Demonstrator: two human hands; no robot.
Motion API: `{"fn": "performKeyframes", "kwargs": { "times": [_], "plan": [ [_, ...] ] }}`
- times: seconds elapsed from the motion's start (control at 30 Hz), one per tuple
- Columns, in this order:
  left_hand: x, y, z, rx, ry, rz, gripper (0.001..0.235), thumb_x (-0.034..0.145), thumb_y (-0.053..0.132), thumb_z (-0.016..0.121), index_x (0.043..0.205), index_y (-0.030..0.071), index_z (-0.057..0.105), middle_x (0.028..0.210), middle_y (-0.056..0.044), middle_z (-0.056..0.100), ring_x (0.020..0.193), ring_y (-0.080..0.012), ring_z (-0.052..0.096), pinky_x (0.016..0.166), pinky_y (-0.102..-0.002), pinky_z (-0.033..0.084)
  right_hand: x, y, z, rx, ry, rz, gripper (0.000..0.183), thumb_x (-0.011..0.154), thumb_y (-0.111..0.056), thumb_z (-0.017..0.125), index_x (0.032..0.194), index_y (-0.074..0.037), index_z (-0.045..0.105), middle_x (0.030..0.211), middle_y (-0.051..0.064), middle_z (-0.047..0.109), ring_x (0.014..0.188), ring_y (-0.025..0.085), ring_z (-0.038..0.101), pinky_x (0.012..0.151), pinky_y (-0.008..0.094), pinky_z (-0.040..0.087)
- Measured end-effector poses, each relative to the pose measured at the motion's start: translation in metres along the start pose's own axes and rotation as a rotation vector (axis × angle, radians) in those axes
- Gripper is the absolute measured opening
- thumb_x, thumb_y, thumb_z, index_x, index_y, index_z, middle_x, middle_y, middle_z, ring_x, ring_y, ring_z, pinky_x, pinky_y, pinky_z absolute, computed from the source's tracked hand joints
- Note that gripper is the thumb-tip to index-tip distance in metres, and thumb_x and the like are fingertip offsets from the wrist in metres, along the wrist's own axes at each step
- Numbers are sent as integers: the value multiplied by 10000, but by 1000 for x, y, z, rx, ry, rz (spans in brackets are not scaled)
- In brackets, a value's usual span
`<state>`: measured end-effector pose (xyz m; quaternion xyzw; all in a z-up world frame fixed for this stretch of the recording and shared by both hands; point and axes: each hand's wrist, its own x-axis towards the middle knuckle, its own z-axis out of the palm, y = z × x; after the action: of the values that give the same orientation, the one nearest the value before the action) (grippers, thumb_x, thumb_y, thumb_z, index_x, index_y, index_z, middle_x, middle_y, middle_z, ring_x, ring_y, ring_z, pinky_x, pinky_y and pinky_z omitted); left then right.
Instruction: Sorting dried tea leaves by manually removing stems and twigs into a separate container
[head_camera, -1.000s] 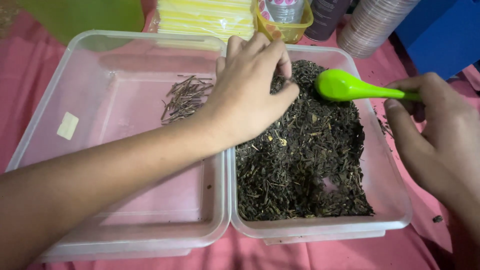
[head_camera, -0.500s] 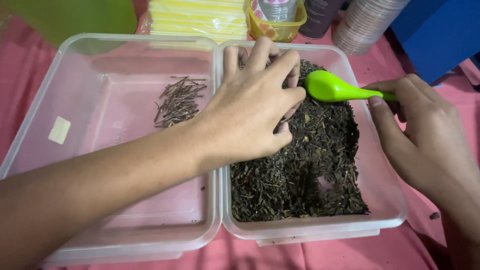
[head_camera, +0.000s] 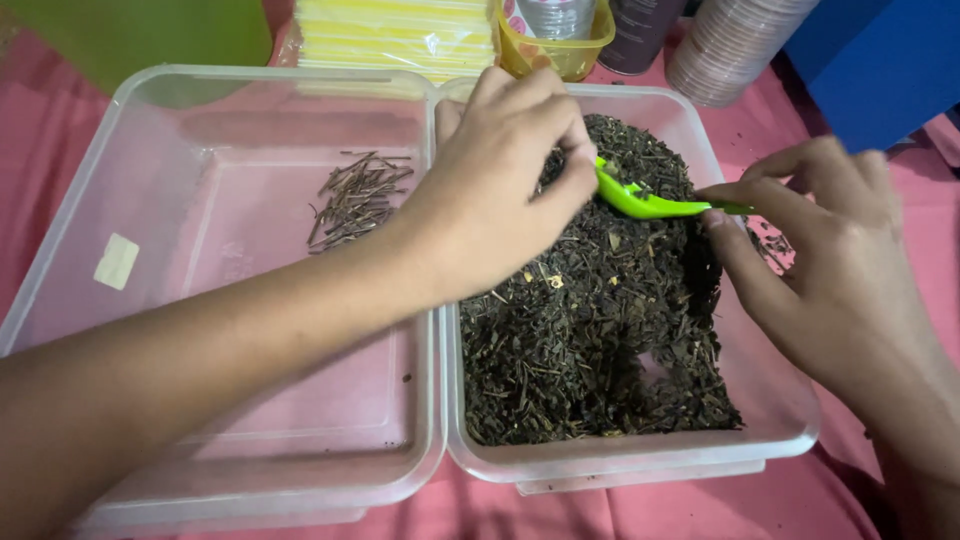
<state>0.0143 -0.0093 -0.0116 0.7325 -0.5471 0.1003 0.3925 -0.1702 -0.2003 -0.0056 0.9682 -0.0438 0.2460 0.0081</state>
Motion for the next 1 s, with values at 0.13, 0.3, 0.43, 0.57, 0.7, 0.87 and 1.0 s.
{"fn": "performKeyframes", "kwargs": {
  "times": [0.13, 0.3, 0.43, 0.57, 0.7, 0.87, 1.0],
  "plan": [
    [2, -14, 6, -124, 146, 4, 256, 1020, 223, 545, 795, 110, 588, 870, 4, 577, 954, -256, 530, 837, -439, 409, 0, -4, 1, 34, -20, 33, 156, 1076, -159, 655, 1137, -89, 781, 1145, 119, 573, 1031, 326, 449, 907, 458, 377],
    [5, -17, 4, -226, 226, 80, 333, 1053, 239, 494, 766, 71, 520, 765, -31, 508, 751, -200, 518, 733, -346, 394, 0, -2, 3, 13, 15, -17, 203, 1120, -80, 615, 1258, -56, 760, 1093, 102, 622, 957, 332, 480, 865, 460, 356],
    [3, -17, 3, -255, 282, 105, 238, 1043, 221, 491, 838, 101, 470, 854, -34, 524, 808, -196, 534, 770, -336, 411, -2, -5, 3, -90, 65, -58, 207, 1137, -153, 657, 1219, -50, 816, 1128, 99, 615, 1088, 360, 453, 964, 466, 375],
    [4, -16, 1, -307, 248, 43, 102, 986, 115, 593, 914, 105, 521, 893, -17, 590, 824, -150, 575, 790, -298, 502, 4, -21, -3, -145, 93, -85, 234, 1106, -286, 706, 1244, -117, 794, 1192, 103, 611, 1115, 381, 479, 932, 487, 367],
    [2, -15, -1, -367, 249, 27, 89, 960, 92, 626, 931, 113, 545, 932, -20, 605, 857, -150, 594, 802, -284, 520, 0, -19, 7, -330, 46, -77, 355, 1050, -479, 692, 1194, -158, 736, 1175, 26, 667, 1083, 340, 562, 869, 469, 405],
    [2, -14, -2, -400, 310, 50, 219, 1007, 248, 525, 833, 117, 518, 774, 3, 553, 716, -124, 505, 677, -292, 434, 6, -9, 8, 59, -106, 46, 270, 1030, -206, 656, 1240, -39, 690, 1048, 92, 692, 1027, 312, 587, 858, 443, 446],
    [2, -11, -3, -386, 349, 52, 395, 1002, 371, 434, 688, 138, 487, 563, 34, 517, 547, -81, 449, 544, -301, 353, 0, -12, 5, 79, 11, -43, 131, 1169, -52, 607, 1105, 29, 688, 1025, 159, 635, 960, 338, 532, 894, 442, 397]
  ]
}}
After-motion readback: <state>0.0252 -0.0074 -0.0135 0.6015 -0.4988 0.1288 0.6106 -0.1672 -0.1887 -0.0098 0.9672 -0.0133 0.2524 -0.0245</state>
